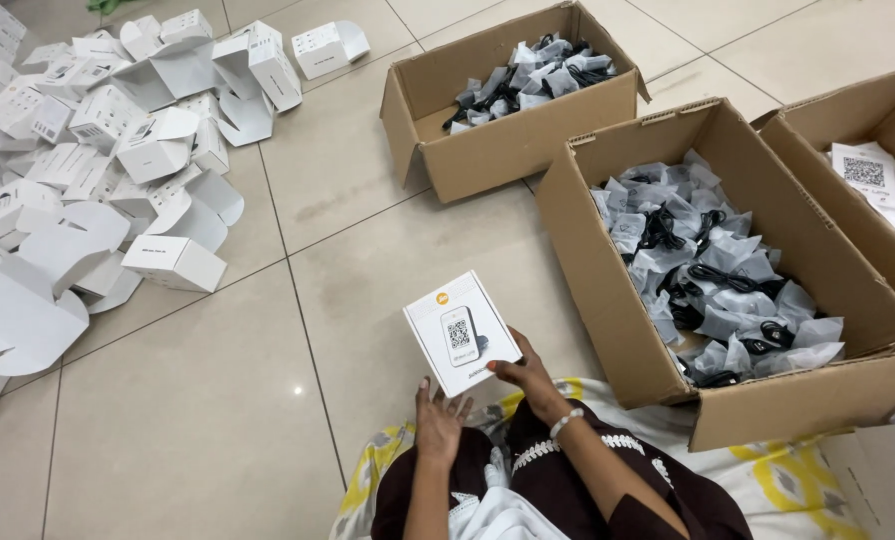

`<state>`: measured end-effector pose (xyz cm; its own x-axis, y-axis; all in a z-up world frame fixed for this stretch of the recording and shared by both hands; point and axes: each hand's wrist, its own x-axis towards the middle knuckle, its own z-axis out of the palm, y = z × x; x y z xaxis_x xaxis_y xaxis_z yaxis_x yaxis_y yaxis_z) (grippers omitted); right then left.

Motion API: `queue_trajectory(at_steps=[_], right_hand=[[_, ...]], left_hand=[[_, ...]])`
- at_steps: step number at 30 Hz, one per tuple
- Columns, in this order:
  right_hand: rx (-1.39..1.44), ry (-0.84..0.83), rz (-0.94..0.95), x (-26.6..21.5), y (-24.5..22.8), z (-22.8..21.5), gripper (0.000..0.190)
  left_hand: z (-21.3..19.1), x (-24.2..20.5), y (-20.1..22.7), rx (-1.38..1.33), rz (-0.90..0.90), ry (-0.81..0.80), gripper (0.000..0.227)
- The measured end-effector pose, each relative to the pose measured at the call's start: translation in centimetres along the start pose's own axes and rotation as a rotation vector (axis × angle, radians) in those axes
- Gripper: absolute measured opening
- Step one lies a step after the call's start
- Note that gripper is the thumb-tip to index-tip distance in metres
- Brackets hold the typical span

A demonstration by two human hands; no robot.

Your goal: The person packs small electronic components and USB cables into individual white product boxes.

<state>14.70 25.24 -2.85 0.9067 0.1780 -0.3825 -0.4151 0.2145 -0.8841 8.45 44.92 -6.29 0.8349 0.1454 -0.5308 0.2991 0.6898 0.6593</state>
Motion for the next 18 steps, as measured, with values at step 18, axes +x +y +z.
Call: queue_trajectory(at_steps=[18], right_hand=[[-0.087,0.434,0.068,-3.3,-1.4,0.5,0.083]], left_hand=[[-2.6,5.0,-1.1,0.353,-0.007,0.088,0.069]])
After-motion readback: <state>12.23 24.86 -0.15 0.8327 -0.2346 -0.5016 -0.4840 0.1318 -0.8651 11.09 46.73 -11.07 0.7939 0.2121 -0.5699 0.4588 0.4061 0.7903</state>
